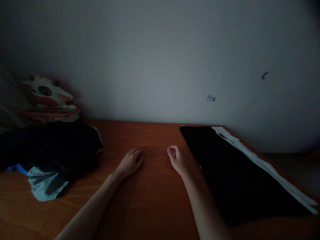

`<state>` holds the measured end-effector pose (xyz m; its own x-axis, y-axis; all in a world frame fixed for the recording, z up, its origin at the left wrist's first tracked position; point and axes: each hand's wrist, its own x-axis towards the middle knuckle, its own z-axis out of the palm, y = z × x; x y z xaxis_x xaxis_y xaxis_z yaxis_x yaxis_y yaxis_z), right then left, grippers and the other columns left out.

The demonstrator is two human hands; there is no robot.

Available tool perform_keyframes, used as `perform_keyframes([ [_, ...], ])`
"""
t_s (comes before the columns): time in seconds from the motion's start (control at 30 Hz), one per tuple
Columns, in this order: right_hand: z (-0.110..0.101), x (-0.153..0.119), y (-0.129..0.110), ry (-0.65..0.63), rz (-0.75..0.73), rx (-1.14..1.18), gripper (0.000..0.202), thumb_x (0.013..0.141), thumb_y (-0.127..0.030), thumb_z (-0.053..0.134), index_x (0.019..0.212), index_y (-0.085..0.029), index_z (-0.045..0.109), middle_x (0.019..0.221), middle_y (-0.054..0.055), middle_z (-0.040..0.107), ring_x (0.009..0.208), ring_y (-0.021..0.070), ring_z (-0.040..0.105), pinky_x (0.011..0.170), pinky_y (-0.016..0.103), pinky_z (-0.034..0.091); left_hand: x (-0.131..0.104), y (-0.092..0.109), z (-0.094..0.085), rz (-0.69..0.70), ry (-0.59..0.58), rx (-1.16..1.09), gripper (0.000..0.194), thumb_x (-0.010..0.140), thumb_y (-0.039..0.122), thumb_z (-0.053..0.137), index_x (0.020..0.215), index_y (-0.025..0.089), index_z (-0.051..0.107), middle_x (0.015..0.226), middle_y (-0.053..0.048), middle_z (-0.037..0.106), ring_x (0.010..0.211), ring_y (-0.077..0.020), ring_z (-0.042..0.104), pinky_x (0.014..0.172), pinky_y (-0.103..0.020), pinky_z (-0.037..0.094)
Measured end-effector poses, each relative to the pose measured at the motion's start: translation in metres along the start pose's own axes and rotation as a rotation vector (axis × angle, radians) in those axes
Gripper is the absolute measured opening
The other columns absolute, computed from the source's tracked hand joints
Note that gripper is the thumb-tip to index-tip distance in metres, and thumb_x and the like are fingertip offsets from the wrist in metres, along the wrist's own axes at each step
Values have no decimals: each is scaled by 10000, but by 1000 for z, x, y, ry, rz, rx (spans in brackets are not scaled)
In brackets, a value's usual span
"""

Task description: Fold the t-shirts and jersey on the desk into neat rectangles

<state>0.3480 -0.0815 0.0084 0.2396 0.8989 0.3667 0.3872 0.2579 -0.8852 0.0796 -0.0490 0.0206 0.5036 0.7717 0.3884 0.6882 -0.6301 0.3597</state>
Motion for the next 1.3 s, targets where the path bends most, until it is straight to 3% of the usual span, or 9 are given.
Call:
perform_keyframes([
  [0.37,1,2,0,-45,-29,-87,201,956,-445,529,935,-248,564,882,45,706,793,189,677,752,316,530,-1,-10,2,47,-67,62,420,1002,411,415,1241,175,666,1334,-138,662,1227,-300,630,1085,-487,500],
  [1.3,-1,0,-7,-89,-38,-126,200,963,-411,526,852,-250,570,802,29,691,742,176,653,722,296,519,0,-11,3,43,-84,84,449,1002,453,385,1223,193,677,1343,-138,659,1219,-309,637,1080,-504,497],
])
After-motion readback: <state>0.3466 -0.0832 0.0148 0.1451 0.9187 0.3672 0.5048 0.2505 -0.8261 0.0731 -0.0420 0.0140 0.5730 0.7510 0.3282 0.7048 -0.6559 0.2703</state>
